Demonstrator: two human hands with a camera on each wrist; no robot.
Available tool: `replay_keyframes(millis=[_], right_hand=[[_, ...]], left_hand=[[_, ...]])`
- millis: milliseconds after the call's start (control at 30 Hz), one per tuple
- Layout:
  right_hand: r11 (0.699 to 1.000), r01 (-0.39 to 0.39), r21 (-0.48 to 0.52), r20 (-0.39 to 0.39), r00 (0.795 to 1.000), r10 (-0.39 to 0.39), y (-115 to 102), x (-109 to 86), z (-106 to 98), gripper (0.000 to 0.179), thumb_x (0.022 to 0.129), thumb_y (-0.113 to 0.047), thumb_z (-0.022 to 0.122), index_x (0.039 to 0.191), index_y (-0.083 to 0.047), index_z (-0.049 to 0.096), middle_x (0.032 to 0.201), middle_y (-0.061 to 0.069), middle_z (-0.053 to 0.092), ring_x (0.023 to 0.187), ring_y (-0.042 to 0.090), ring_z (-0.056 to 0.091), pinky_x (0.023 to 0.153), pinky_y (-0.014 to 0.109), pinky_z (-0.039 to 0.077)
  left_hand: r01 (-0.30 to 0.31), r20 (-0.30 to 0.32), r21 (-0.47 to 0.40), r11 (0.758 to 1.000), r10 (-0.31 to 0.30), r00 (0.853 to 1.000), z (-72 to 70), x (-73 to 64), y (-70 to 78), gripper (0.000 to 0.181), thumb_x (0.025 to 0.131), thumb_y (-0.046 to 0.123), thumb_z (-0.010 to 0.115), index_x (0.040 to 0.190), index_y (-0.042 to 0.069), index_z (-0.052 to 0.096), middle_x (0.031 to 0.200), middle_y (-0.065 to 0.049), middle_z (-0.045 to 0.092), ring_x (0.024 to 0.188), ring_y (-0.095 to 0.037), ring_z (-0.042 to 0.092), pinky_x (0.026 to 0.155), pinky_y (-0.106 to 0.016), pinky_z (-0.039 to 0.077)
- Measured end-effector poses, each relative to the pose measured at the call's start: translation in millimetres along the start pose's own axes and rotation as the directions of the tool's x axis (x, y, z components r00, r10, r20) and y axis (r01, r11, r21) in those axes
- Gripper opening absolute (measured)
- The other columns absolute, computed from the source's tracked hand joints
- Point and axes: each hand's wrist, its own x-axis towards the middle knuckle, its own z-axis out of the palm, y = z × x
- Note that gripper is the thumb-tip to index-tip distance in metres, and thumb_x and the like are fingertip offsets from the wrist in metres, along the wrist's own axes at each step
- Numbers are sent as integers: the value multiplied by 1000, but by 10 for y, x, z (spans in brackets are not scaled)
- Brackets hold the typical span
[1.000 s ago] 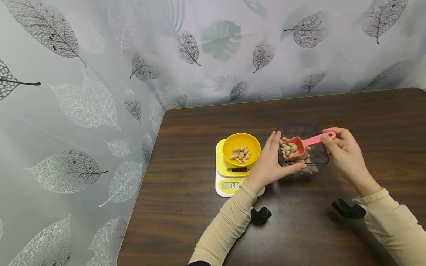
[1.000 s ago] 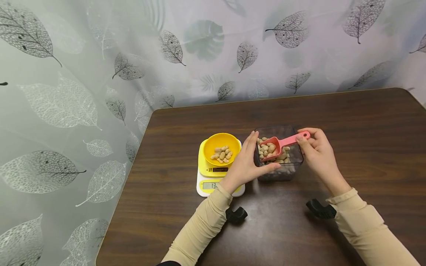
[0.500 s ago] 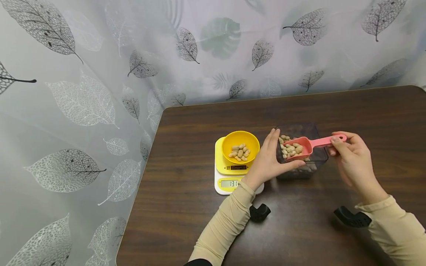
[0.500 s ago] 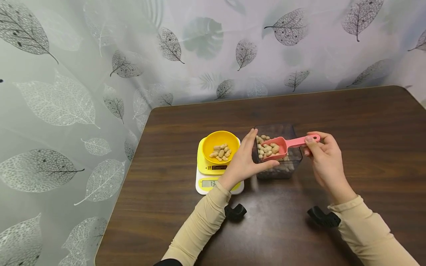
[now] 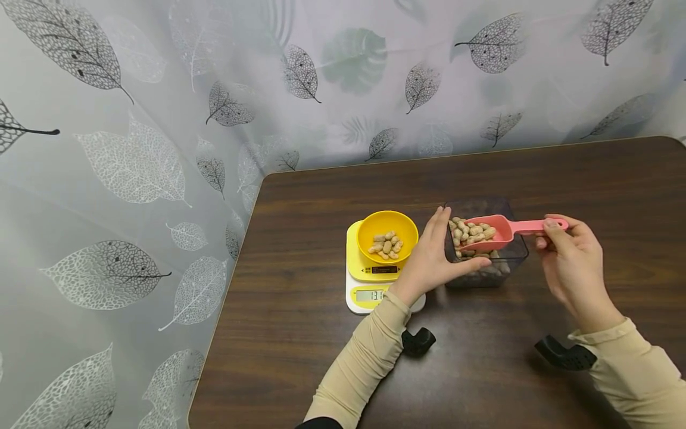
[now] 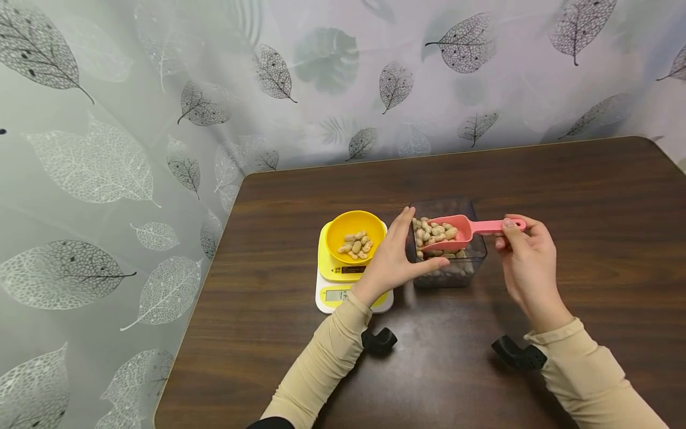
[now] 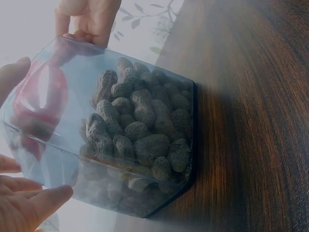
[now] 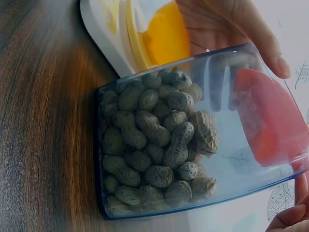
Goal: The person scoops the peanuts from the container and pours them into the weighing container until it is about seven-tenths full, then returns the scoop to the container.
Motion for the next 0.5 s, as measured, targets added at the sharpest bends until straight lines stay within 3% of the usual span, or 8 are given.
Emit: replay_keyframes(millis=[233, 500], right_hand=[[996, -13, 87, -30, 999, 16, 8, 20, -74, 15, 84, 9, 46, 99, 6, 45, 80, 9, 46, 58, 17, 47, 54, 22, 42], [997, -62, 54, -40, 997, 64, -1, 8, -120, 20, 84, 5, 49, 103, 4, 43, 85, 9, 45, 61, 18, 44, 58, 24, 42]], left_hand=[[5, 0, 1, 1000, -5, 1000, 14, -8, -7, 98, 67, 63, 59, 141, 29, 4, 148, 9, 8, 135, -8, 17, 105, -34, 31], [10, 5, -5, 1000, -10, 1000, 13, -16, -1, 98, 67, 62, 59, 140, 31, 1, 148, 11, 5, 135, -8, 16, 104, -35, 32]])
